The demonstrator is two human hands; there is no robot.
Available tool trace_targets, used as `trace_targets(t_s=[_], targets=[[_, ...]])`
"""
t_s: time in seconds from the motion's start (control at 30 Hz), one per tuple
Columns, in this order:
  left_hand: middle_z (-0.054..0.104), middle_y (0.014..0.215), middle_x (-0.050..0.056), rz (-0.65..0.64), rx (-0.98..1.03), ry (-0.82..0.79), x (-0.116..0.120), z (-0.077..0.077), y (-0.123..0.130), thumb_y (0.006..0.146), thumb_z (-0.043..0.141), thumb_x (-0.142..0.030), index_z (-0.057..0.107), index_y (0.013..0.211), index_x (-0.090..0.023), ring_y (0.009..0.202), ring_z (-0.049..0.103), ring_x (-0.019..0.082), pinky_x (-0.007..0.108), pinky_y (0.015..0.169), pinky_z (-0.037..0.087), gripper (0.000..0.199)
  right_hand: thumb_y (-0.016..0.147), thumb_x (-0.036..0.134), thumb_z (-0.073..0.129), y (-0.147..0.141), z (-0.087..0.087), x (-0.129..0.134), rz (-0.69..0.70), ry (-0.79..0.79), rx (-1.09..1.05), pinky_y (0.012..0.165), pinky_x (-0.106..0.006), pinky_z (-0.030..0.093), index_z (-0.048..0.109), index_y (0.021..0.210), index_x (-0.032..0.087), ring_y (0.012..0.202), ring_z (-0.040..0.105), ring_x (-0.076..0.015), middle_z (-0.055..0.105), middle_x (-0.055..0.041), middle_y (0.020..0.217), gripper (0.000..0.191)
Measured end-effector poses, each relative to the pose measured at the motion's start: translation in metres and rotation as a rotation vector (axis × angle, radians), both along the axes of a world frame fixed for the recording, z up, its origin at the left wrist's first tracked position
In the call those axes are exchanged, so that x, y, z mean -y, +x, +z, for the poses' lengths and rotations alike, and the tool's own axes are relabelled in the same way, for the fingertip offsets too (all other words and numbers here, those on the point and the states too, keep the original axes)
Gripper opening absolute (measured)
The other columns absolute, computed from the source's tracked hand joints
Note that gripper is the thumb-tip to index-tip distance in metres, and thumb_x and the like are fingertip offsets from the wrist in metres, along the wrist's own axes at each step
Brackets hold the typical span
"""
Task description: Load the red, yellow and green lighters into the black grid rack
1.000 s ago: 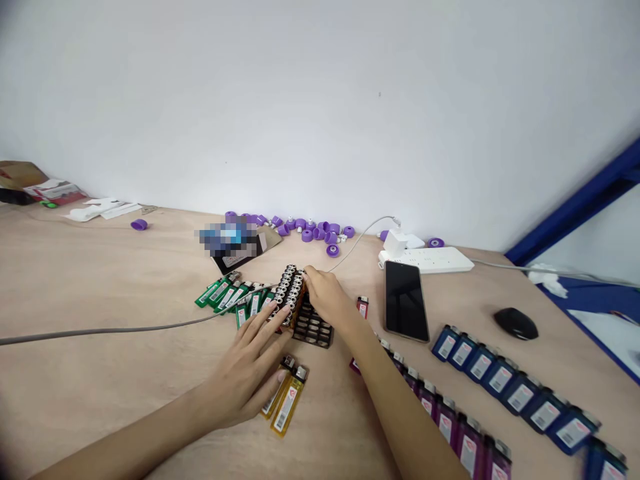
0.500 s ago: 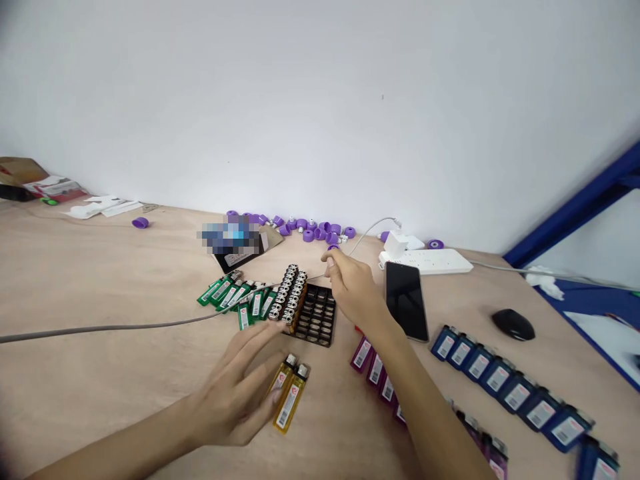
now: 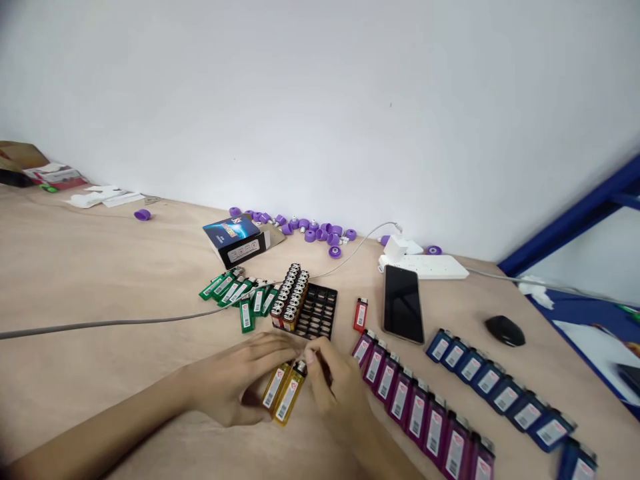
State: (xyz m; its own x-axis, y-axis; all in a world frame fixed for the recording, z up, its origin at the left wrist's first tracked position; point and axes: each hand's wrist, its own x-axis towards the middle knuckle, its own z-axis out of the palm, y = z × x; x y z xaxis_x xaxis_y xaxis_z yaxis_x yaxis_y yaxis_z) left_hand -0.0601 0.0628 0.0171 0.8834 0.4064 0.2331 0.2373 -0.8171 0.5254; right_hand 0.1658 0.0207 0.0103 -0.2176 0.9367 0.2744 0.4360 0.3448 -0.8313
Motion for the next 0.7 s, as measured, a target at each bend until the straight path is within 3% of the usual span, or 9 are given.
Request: trace_targets(t_s=[0.17, 0.27, 0.37, 0.53, 0.7], targets=[[0.054, 0.141, 0.021, 0.051, 0.172, 0.156, 0.008, 0.001, 0.000, 0.085, 0.070, -0.042, 0.013, 0.157, -0.019, 0.134, 0.049, 0.035, 0.054, 0.111, 0.041, 0.094, 0.101, 0.038, 0.043, -0.012, -0.008, 0.014, 0.038, -0.140, -0.106, 0.049, -0.023, 0.033, 0.053, 0.077, 0.021, 0.051, 0.045, -0.0112, 0.045, 0.0052, 0.060, 0.032], [0.056, 0.138, 0.023, 0.014, 0.220, 0.220, 0.014, 0.002, 0.003, 0.091, 0.064, -0.045, 0.011, 0.158, -0.015, 0.133, 0.050, 0.035, 0.055, 0.110, 0.042, 0.090, 0.097, 0.046, 0.049, -0.022, -0.010, 0.015, 0.084, -0.298, -0.241, 0.047, -0.023, 0.033, 0.055, 0.083, 0.019, 0.052, 0.044, -0.0114, 0.048, 0.0042, 0.062, 0.031], [0.056, 0.139, 0.025, -0.025, 0.186, 0.258, 0.018, 0.001, 0.006, 0.095, 0.060, -0.042, 0.008, 0.158, -0.012, 0.133, 0.049, 0.036, 0.057, 0.110, 0.040, 0.087, 0.091, 0.050, 0.060, -0.030, -0.013, 0.015, 0.081, -0.361, -0.330, 0.050, -0.024, 0.036, 0.057, 0.082, 0.018, 0.056, 0.044, -0.0122, 0.050, 0.0031, 0.065, 0.033], [0.054, 0.142, 0.024, 0.007, 0.162, 0.223, 0.022, -0.002, 0.008, 0.092, 0.063, -0.035, 0.003, 0.159, -0.013, 0.137, 0.047, 0.035, 0.055, 0.112, 0.039, 0.093, 0.086, 0.053, 0.066, -0.033, -0.008, 0.010, 0.064, -0.414, -0.423, 0.048, -0.024, 0.036, 0.058, 0.076, 0.020, 0.053, 0.044, -0.0117, 0.050, 0.0037, 0.062, 0.036], [0.054, 0.142, 0.022, 0.050, 0.153, 0.177, 0.020, -0.003, 0.007, 0.085, 0.068, -0.032, 0.006, 0.158, -0.016, 0.137, 0.047, 0.035, 0.054, 0.114, 0.039, 0.097, 0.091, 0.059, 0.059, -0.030, -0.004, 0.009, 0.123, -0.500, -0.539, 0.034, -0.020, 0.025, 0.059, 0.084, 0.021, 0.037, 0.034, -0.0075, 0.047, 0.0069, 0.054, 0.038]])
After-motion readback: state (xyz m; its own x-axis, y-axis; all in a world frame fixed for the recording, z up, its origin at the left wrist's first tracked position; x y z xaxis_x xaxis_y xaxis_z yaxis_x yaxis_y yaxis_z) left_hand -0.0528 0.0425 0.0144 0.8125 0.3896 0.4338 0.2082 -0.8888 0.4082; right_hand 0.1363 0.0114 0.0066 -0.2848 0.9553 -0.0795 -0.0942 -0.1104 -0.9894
